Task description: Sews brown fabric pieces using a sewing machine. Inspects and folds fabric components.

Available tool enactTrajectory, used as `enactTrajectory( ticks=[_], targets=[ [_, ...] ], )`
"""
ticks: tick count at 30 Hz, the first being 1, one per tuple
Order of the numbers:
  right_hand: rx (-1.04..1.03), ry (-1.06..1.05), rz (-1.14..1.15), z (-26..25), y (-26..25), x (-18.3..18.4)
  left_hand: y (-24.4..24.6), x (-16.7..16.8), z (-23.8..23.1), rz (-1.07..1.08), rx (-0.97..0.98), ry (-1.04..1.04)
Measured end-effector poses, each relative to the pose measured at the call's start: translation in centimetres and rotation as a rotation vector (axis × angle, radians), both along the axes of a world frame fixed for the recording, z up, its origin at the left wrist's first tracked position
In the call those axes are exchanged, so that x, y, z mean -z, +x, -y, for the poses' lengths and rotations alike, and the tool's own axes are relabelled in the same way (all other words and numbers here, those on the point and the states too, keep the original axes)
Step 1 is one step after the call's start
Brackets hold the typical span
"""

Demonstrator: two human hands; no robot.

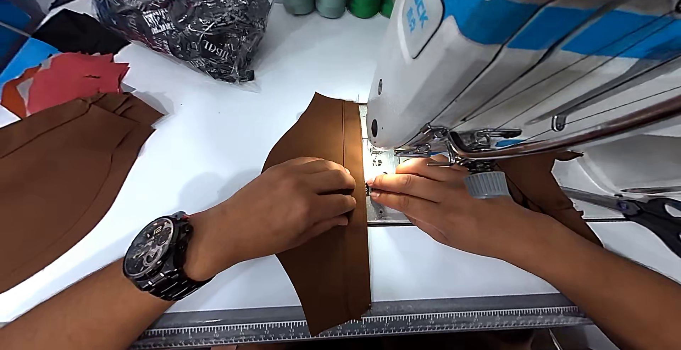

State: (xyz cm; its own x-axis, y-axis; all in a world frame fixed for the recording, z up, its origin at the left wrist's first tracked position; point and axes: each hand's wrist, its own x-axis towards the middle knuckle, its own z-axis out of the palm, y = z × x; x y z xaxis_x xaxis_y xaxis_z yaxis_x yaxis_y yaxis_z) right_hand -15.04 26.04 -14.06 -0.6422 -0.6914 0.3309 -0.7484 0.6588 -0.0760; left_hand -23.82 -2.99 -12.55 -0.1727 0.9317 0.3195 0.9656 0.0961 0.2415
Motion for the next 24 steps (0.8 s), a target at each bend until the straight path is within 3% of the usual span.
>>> enactTrajectory(
  ticks=[6,9,12,17,21,24],
  targets=[
    [0.119,0.069,-0.062,-2.1,-0.1,-1.7,1.8,-1.3,-0.1,-0.135,-0.007,0.034],
    [0.123,0.076,-0.122,-2.2,0.2,-2.7,8.3,-2.1,1.0,-0.151,-0.159,-0.067],
    [0.146,0.07,-0.001,0.1,2.5,-4.4,14.4,0.5,2.8,-0.176,-0.34,-0.162],
    [0.176,-0.036,0.18,7.1,6.8,-2.0,18.8,3.3,4.8,-0.19,-0.509,0.165],
    [0.212,-0.183,0.278,9.9,8.3,-0.1,18.0,-1.7,5.5,0.151,-0.573,0.376],
    [0.338,-0.341,0.264,11.8,9.3,0.5,12.7,-5.2,5.7,0.159,-0.661,0.322]
  ],
)
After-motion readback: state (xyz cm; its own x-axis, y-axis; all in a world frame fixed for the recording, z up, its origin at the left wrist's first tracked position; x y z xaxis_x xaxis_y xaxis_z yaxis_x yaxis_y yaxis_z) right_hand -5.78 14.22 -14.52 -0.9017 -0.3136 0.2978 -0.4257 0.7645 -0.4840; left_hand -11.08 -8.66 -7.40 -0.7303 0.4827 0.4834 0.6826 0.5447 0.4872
